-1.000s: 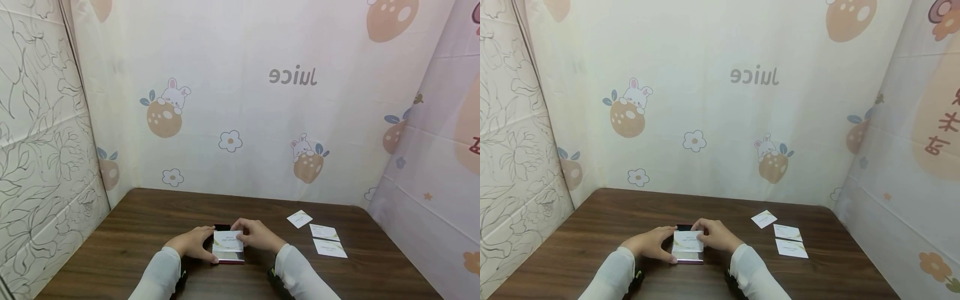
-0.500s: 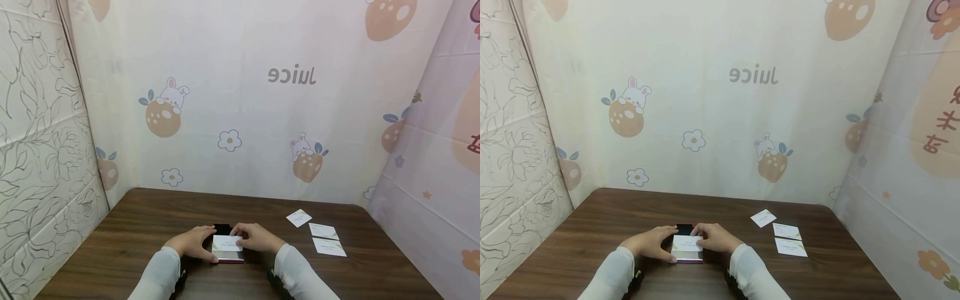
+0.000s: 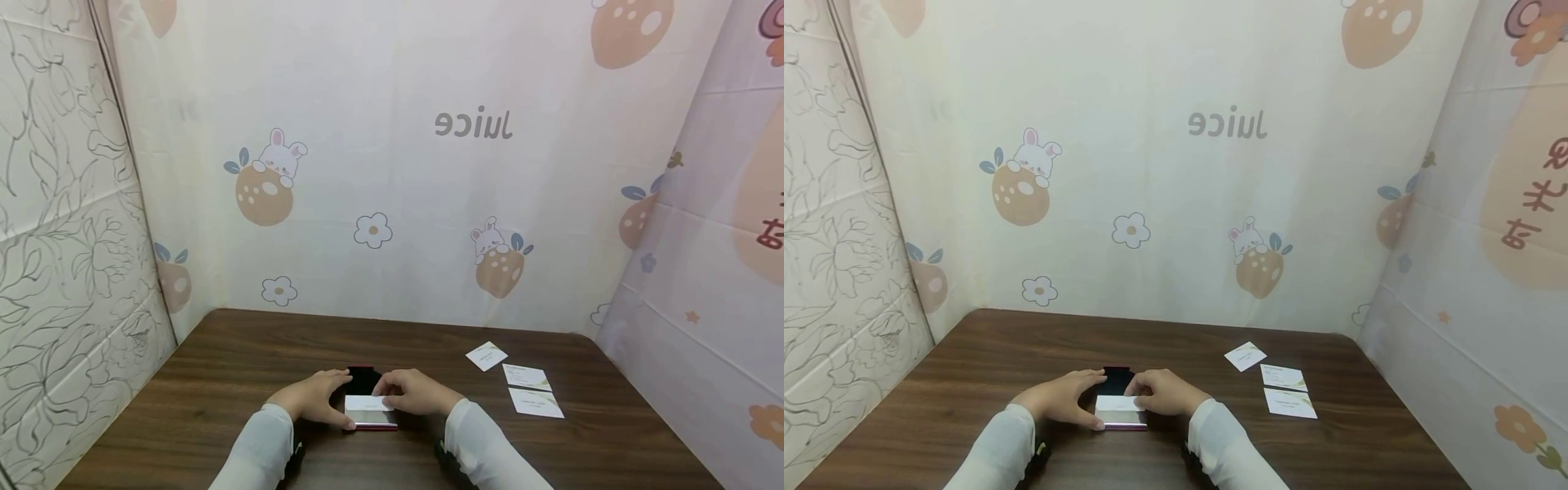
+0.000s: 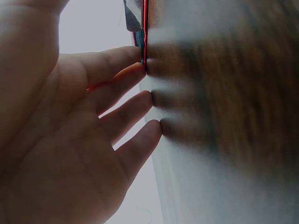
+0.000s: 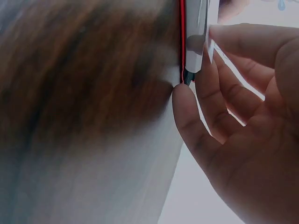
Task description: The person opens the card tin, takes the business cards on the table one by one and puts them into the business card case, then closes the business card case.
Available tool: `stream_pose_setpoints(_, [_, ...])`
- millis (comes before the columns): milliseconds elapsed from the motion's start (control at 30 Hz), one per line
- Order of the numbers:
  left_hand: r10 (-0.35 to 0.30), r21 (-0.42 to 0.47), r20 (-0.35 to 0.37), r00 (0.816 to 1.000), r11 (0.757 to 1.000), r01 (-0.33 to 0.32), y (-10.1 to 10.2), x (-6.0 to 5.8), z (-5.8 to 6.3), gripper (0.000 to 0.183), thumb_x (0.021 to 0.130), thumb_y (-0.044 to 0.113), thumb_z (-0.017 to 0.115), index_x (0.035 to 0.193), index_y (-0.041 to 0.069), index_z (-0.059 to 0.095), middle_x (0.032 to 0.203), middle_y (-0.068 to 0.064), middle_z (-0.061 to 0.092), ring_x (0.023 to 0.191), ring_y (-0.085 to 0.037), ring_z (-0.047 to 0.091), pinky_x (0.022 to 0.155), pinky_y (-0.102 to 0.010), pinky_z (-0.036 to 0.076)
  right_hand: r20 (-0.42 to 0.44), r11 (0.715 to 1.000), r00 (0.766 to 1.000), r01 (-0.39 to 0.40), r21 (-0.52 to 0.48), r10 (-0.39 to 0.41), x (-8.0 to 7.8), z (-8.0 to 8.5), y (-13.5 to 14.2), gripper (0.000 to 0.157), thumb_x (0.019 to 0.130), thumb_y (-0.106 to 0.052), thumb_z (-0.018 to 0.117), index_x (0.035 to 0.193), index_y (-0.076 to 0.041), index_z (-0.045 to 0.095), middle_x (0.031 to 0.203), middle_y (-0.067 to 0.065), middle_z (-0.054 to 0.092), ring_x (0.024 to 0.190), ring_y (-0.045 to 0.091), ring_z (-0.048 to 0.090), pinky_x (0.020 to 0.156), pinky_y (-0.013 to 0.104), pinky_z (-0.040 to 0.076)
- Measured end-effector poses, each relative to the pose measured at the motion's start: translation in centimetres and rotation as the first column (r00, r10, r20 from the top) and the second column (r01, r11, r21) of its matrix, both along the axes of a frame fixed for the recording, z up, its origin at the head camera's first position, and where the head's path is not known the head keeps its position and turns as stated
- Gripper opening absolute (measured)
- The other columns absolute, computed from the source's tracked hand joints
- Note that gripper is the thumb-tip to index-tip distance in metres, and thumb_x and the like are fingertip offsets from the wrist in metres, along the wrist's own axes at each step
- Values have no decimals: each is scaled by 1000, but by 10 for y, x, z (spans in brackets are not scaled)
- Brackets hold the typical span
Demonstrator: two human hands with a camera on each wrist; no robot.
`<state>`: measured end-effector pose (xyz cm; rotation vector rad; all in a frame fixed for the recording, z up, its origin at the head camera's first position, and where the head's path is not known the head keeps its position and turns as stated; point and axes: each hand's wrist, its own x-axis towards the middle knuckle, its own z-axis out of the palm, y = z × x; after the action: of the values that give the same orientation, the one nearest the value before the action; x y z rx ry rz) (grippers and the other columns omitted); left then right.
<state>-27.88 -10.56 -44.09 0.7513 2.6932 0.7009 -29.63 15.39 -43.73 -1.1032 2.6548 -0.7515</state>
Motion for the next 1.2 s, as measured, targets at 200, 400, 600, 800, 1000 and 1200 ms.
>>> stream_pose_setpoints(200, [-2,8,-7,1000,1000,3,0,1,1,92,78,50,83,148,4,46,156,-15,38,143,-38,33,109,-59,34,-14,1000,1000,4,-11,-4,1,-2,-2,21,92,-3,70,108,-16,76,97,-11,63,86,1,55,80,25,51])
stream_pose_setpoints(400, [-3,7,-10,1000,1000,3,0,1,0,93,78,51,83,149,4,46,156,-15,38,142,-38,34,108,-59,35,-21,1000,1000,-4,-7,4,1,-3,-2,24,92,-1,69,109,-15,77,96,-9,62,85,3,55,79,24,50])
stream_pose_setpoints(600, [-8,5,-13,1000,1000,8,0,0,0,92,78,50,83,148,4,47,155,-15,39,142,-38,34,108,-59,35,-16,1000,1000,-18,4,18,0,-3,-2,24,93,-1,68,110,-15,77,98,-10,62,87,3,56,79,24,50])
stream_pose_setpoints(800, [-7,9,-9,1000,1000,7,0,0,-1,92,78,50,83,149,4,46,156,-15,38,142,-37,34,108,-59,35,-15,1000,1000,-26,8,26,-2,-2,1,22,93,-5,69,112,-16,75,104,-9,65,90,2,57,82,25,51])
stream_pose_setpoints(1000, [-11,12,-9,1000,1000,11,-1,-2,-1,94,77,51,83,149,4,45,156,-13,38,143,-38,32,109,-58,34,-48,999,998,28,-33,-30,-2,1,14,20,96,-13,68,115,-15,74,113,-7,67,107,11,61,92,35,52])
stream_pose_setpoints(1200, [-19,18,-13,1000,1000,19,-2,-1,-1,93,78,49,83,150,5,45,157,-14,37,144,-38,30,109,-59,34,-127,990,982,133,-50,-138,-8,6,35,22,96,-11,68,117,-8,71,114,1,66,108,21,62,94,45,51])
